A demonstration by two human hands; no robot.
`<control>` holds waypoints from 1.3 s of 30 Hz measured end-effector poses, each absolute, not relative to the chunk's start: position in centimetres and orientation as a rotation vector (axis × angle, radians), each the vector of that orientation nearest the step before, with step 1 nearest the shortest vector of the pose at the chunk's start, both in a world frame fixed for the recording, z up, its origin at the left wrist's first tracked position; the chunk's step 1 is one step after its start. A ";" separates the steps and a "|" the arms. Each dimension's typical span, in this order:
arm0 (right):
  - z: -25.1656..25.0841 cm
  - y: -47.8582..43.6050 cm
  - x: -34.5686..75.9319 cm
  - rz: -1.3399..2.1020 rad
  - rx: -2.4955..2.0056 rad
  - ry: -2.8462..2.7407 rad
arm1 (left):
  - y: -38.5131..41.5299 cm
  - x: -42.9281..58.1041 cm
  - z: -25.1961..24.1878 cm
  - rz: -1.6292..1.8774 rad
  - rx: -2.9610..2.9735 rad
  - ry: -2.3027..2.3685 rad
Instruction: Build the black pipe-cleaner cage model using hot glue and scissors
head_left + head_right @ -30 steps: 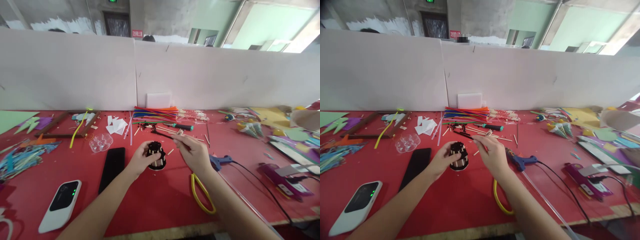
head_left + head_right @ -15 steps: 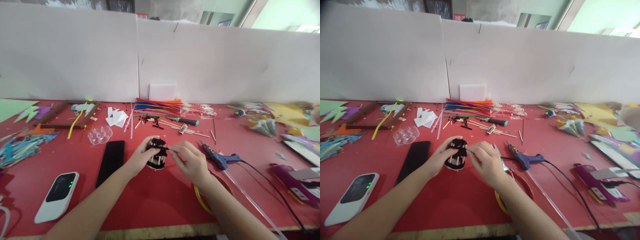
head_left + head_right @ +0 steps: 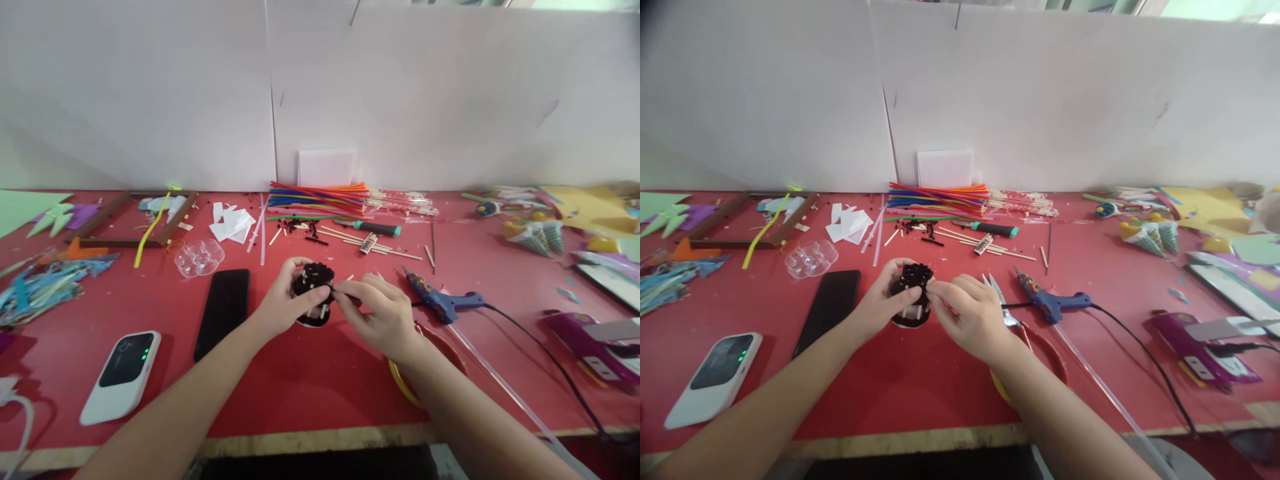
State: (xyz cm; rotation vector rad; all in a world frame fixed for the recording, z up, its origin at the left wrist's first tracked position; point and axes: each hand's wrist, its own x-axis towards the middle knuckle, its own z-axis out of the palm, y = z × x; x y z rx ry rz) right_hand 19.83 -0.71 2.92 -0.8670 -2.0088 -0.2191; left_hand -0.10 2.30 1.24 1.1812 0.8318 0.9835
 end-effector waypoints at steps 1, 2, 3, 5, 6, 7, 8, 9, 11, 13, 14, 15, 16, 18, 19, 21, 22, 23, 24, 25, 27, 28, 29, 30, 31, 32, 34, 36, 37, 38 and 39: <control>3.0 -0.8 19.7 -0.210 -0.870 -2.013 | 2.3 -0.1 1.2 0.988 1.204 0.834; 3.1 -0.9 19.7 -0.206 -0.872 -2.017 | 2.4 -0.2 1.1 0.993 1.232 0.838; 3.2 -0.9 19.6 -0.210 -0.873 -2.019 | 2.4 -0.2 1.1 0.995 1.264 0.844; 3.3 -1.0 19.5 -0.225 -0.877 -2.018 | 2.5 -0.2 1.0 0.996 1.309 0.845; 3.3 -1.0 19.4 -0.229 -0.879 -2.013 | 2.5 -0.2 0.9 0.995 1.320 0.838; 3.3 -1.0 19.4 -0.228 -0.880 -2.004 | 2.5 -0.2 0.9 0.997 1.327 0.832; 3.2 -1.0 19.4 -0.221 -0.882 -1.994 | 2.5 -0.2 0.8 1.003 1.332 0.827; 3.2 -1.0 19.4 -0.210 -0.884 -1.981 | 2.5 -0.2 0.8 1.014 1.338 0.823; 3.1 -1.1 19.3 -0.184 -0.886 -1.958 | 2.5 -0.2 0.7 1.037 1.348 0.812; 3.1 -1.1 19.3 -0.167 -0.884 -1.941 | 2.5 -0.2 0.5 1.058 1.349 0.786; 3.1 -1.1 19.2 -0.159 -0.884 -1.935 | 2.5 -0.2 0.5 1.066 1.346 0.770; 3.1 -1.1 19.2 -0.153 -0.886 -1.929 | 2.5 -0.2 0.4 1.073 1.342 0.756; 3.1 -1.1 19.2 -0.150 -0.888 -1.923 | 2.5 -0.2 0.3 1.081 1.338 0.743; 3.2 -1.1 19.3 -0.151 -0.883 -1.916 | 2.6 -0.3 0.2 1.094 1.334 0.724; 3.3 -1.1 19.3 -0.152 -0.878 -1.915 | 2.6 -0.3 0.2 1.101 1.333 0.711; 3.3 -1.2 19.4 -0.150 -0.867 -1.914 | 2.6 -0.5 0.2 1.118 1.335 0.677; 3.4 -1.2 19.4 -0.146 -0.863 -1.912 | 2.7 -0.5 0.3 1.126 1.337 0.656; 3.4 -1.3 19.4 -0.139 -0.865 -1.912 | 2.7 -0.6 0.2 1.133 1.339 0.635; 3.5 -1.3 19.4 -0.132 -0.868 -1.911 | 2.7 -0.6 0.2 1.139 1.342 0.615; 3.5 -1.4 19.4 -0.127 -0.871 -1.908 | 2.7 -0.7 0.2 1.141 1.344 0.598; 3.6 -1.5 19.4 -0.123 -0.879 -1.898 | 2.7 -0.7 0.1 1.145 1.347 0.577; 3.6 -1.5 19.4 -0.119 -0.880 -1.895 | 2.8 -0.7 0.1 1.147 1.348 0.571; 3.7 -1.5 19.3 -0.115 -0.877 -1.894 | 2.8 -0.6 0.0 1.150 1.346 0.566; 3.7 -1.5 19.3 -0.110 -0.870 -1.895 | 2.8 -0.6 0.0 1.152 1.343 0.562; 3.7 -1.5 19.3 -0.104 -0.862 -1.899 | 2.9 -0.6 -0.1 1.155 1.339 0.559; 3.7 -1.5 19.3 -0.099 -0.851 -1.900 | 2.9 -0.5 -0.1 1.156 1.332 0.557; 3.7 -1.4 19.3 -0.091 -0.833 -1.896 | 2.9 -0.4 -0.1 1.155 1.306 0.568; 3.7 -1.4 19.3 -0.076 -0.826 -1.891 | 2.8 -0.4 -0.1 1.157 1.270 0.596; 3.7 -1.3 19.3 -0.067 -0.823 -1.891 | 2.7 -0.4 0.0 1.154 1.248 0.611; 3.7 -1.3 19.3 -0.060 -0.820 -1.893 | 2.6 -0.4 0.1 1.140 1.223 0.621; 3.7 -1.4 19.3 -0.057 -0.814 -1.894 | 2.5 -0.4 0.2 1.116 1.196 0.626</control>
